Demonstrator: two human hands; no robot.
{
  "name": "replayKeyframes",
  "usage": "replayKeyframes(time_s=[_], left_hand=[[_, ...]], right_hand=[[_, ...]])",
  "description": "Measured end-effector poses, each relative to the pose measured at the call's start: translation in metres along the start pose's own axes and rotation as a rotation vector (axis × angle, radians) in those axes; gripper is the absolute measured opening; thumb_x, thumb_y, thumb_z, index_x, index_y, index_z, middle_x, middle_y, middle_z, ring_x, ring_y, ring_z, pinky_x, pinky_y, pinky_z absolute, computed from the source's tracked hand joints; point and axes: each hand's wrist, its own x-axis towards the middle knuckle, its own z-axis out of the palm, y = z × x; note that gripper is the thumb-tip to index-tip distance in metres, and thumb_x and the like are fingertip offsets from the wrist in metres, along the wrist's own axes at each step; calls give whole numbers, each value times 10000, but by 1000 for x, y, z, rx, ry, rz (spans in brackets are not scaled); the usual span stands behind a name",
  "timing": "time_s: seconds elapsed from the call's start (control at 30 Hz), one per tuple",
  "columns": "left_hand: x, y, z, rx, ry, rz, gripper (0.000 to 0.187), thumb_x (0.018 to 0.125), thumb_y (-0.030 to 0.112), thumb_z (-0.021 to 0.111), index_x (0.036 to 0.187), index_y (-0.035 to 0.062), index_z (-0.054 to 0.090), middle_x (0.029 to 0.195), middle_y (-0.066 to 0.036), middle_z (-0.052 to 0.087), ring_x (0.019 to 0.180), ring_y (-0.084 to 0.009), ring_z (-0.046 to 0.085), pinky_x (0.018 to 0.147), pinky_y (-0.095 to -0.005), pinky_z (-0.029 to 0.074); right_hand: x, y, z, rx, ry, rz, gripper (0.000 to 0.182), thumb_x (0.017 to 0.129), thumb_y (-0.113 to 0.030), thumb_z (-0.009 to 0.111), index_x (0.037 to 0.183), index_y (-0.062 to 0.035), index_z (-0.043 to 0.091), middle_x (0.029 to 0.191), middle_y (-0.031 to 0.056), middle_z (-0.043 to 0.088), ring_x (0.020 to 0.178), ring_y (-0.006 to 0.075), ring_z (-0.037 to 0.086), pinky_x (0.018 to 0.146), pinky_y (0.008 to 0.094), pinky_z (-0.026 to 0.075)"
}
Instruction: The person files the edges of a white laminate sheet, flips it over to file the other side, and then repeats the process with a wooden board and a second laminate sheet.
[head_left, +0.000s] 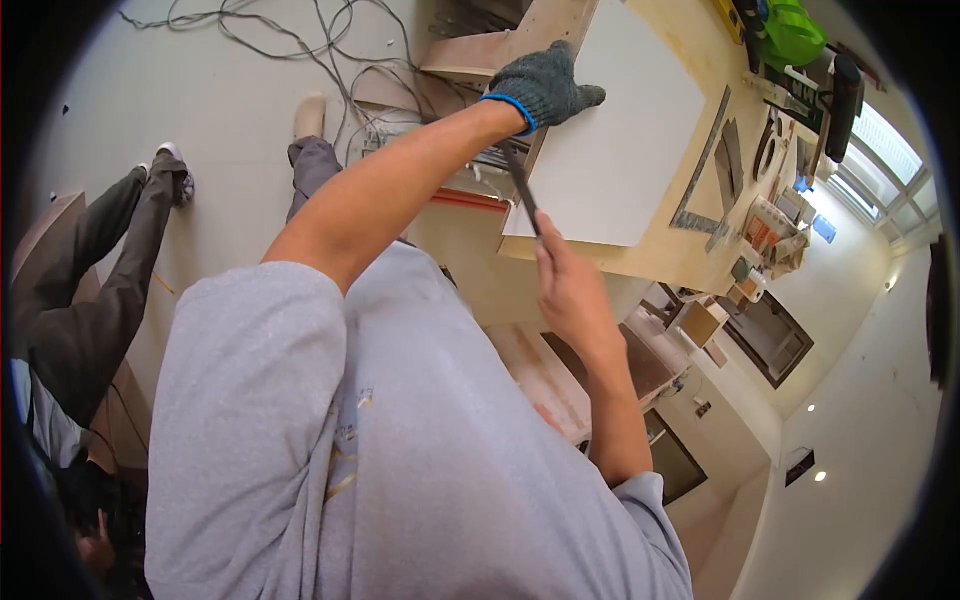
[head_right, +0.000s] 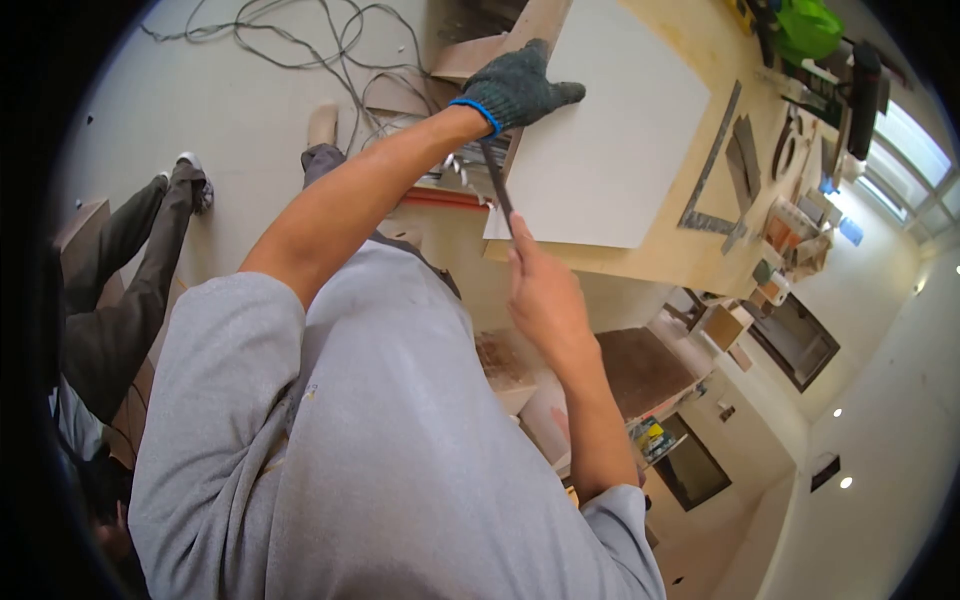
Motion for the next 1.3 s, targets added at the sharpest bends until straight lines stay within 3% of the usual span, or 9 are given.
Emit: replayKeyframes(time_s=[0.13,0.33,0.53,0.63,0.77,0.93,1.07,1.2,1.3], left_hand=[[0,1,-5,-5,-13,-21,804,793,588,700,1255,-48,530,1131,-295,666,1091,-402,650,943,-477,500],[0,0,-3,7,19,-13,799,789,586,700,1241,-51,534,1127,-290,668,1084,-403,653,940,-473,500],[-2,4,-3,-10,-5,-12,798,789,563,702,1261,-56,528,1137,-296,663,1071,-425,656,934,-492,509],[-6,6,0,1,-15,-18,792,787,564,705,1253,-53,531,1139,-293,665,1071,-423,656,935,-492,508],[1,-4,2,-16,46,-4,789,784,564,712,1247,-49,533,1144,-293,664,1082,-424,651,948,-479,502],[6,-2,4,3,13,-54,804,763,574,735,1228,-52,539,1121,-287,672,1074,-434,647,957,-468,492],[9,-7,2,-76,4,61,769,762,554,763,1173,-64,563,1064,-292,682,1050,-414,661,908,-459,511],[6,3,-18,14,-170,93,552,829,510,734,1037,3,675,1029,-210,711,1000,-385,675,875,-441,515],[-28,-13,-38,387,-308,378,455,847,440,748,1049,34,707,1029,-187,704,963,-372,677,859,-441,525]], right_hand=[[-44,-2,-21,-10,-71,45,455,1012,-184,484,1453,-75,450,884,264,659,820,450,628,738,531,480],[3,-5,6,3,-142,96,462,1012,-173,494,1466,-98,451,915,251,666,836,439,640,738,506,492],[-37,-11,-26,80,-21,93,433,1014,-190,479,1437,-95,487,928,258,665,826,459,626,751,524,483],[1,0,26,-68,-109,59,454,1001,-143,500,1452,-102,473,922,254,666,851,461,627,778,515,492],[9,-2,-2,149,-76,58,526,981,-141,559,1487,-107,424,978,265,666,911,463,628,834,482,498],[-68,0,-20,454,88,177,598,934,-196,657,1484,-114,437,1053,259,668,943,451,631,863,431,496],[-151,-4,45,709,47,428,437,885,-202,711,1271,-55,567,969,209,677,869,405,641,797,404,512],[-204,-29,167,850,310,635,316,883,-199,708,1117,-38,570,904,204,660,820,394,641,738,412,511],[-204,-55,252,1033,477,831,284,895,-214,695,1086,-43,573,866,217,656,796,417,650,696,432,509]])
